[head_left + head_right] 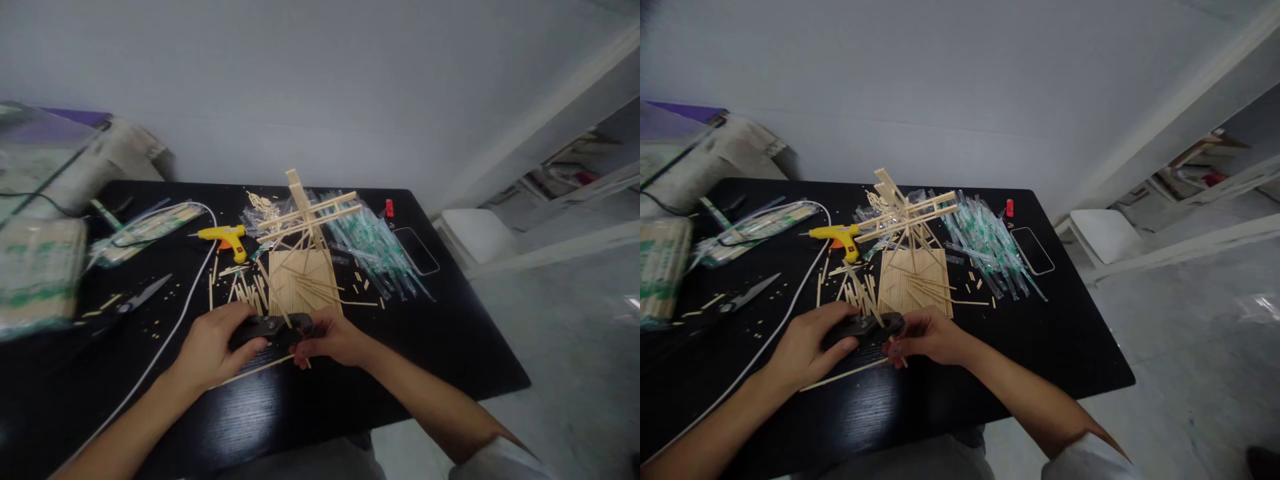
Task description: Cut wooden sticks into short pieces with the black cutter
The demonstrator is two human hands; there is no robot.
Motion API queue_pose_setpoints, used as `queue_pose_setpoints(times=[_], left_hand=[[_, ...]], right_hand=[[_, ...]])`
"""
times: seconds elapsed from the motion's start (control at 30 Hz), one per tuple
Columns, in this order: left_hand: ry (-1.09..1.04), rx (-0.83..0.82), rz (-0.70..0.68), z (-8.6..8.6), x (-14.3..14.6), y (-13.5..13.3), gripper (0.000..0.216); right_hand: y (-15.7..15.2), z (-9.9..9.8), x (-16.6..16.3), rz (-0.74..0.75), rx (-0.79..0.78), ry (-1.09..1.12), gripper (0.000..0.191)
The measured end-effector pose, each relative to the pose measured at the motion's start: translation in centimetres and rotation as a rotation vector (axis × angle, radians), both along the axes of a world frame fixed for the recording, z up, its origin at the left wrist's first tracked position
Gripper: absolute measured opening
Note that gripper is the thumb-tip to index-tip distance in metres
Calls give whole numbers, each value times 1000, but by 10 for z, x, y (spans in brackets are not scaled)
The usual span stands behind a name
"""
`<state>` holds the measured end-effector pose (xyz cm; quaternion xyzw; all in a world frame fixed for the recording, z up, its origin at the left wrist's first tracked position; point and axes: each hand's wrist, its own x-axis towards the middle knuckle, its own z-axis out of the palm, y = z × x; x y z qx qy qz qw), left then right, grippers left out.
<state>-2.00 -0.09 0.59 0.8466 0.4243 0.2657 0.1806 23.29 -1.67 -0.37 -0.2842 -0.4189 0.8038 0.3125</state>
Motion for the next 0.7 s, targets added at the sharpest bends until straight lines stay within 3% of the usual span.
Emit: queue_pose_setpoints(times=[0.37, 0.7], left_hand=[[-136, -19, -143, -14, -2, -2, 47], [-45, -62, -49, -8, 1, -8, 45]], right_hand=[[-4, -6, 1, 186, -93, 125, 34], [-4, -6, 3, 155, -65, 124, 36]])
